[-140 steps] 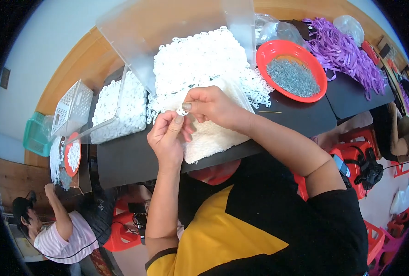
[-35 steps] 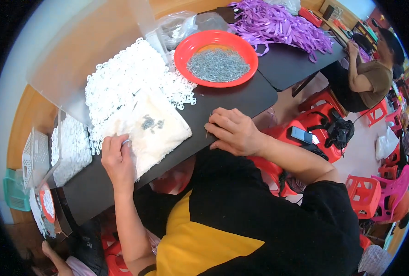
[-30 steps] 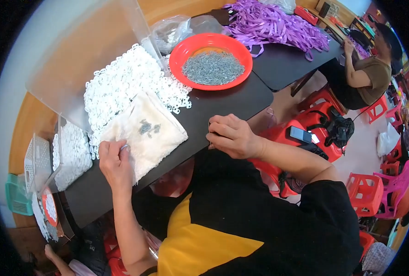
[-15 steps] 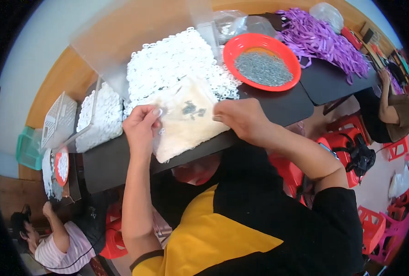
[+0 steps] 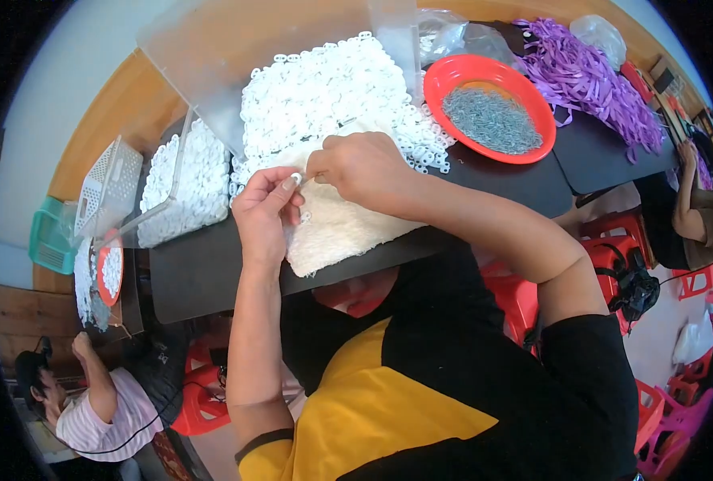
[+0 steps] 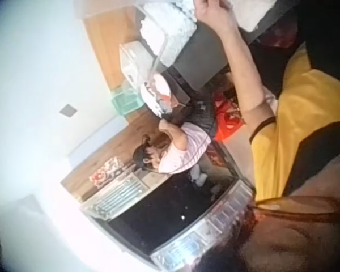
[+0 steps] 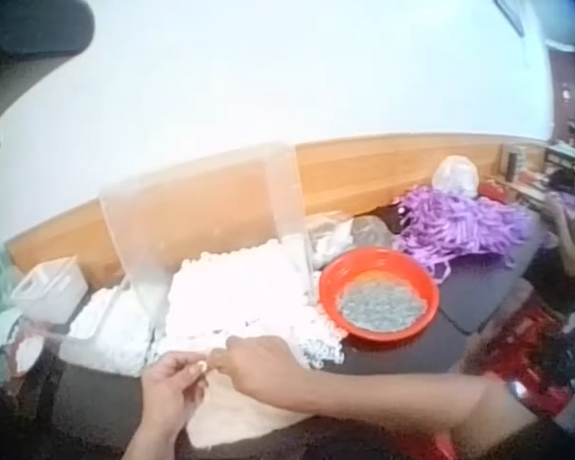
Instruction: Inserting small metal pins into plastic housings for assembly.
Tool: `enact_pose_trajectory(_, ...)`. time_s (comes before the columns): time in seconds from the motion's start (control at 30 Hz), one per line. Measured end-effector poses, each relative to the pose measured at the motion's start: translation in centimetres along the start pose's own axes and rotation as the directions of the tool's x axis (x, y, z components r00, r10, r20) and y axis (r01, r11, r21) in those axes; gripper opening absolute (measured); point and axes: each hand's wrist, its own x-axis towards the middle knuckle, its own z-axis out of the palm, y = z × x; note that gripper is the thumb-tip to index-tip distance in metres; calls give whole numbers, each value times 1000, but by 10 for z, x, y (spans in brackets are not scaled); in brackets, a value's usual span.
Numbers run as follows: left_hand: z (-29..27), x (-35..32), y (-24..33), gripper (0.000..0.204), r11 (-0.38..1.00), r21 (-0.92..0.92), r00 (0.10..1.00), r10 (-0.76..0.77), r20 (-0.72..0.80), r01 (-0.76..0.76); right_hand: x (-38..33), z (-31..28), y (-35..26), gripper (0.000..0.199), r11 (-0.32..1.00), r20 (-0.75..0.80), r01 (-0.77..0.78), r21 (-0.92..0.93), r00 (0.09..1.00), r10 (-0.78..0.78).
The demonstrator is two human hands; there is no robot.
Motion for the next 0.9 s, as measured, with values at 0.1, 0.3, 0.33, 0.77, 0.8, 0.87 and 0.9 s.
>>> enact_pose_trajectory(0.1, -1, 0, 0, 12, 1000, -14, 1000, 2, -9, -3, -1, 3, -1, 14, 1000, -84, 12, 29, 996, -9)
enact_pose_trajectory(0.3, -1, 1, 0, 11, 1000, -20, 1000, -6, -3, 6, -2, 5, -1, 12, 999, -122, 33, 41, 992, -28)
enact_pose_trajectory(0.33, -1, 1, 0, 11, 1000, -27, 1000, -5, 4, 5, -2, 4, -1, 13, 999, -114, 34, 38, 993, -29)
enact_pose_trajectory(0.77, -1, -2, 1, 11, 999, -39, 999, -10, 37, 11, -2, 7, -2, 13, 996, -111, 89, -31, 990, -91)
enact_pose_trajectory(0.8, -1, -2, 1, 11, 999, -39, 999, -9, 41, 10, -3, 7, -3, 13, 996, -113, 88, -27, 990, -90)
enact_pose_trajectory(0.87, -1, -2, 1, 11, 999, -38, 999, -8, 47, 10, -3, 6, -3, 12, 996, -116, 86, -24, 989, -88)
enact_pose_trajectory(0.9, 0, -3, 2, 11, 999, -31, 999, -7, 40, 8, -2, 6, -3, 12, 995, -112, 96, -20, 989, -98)
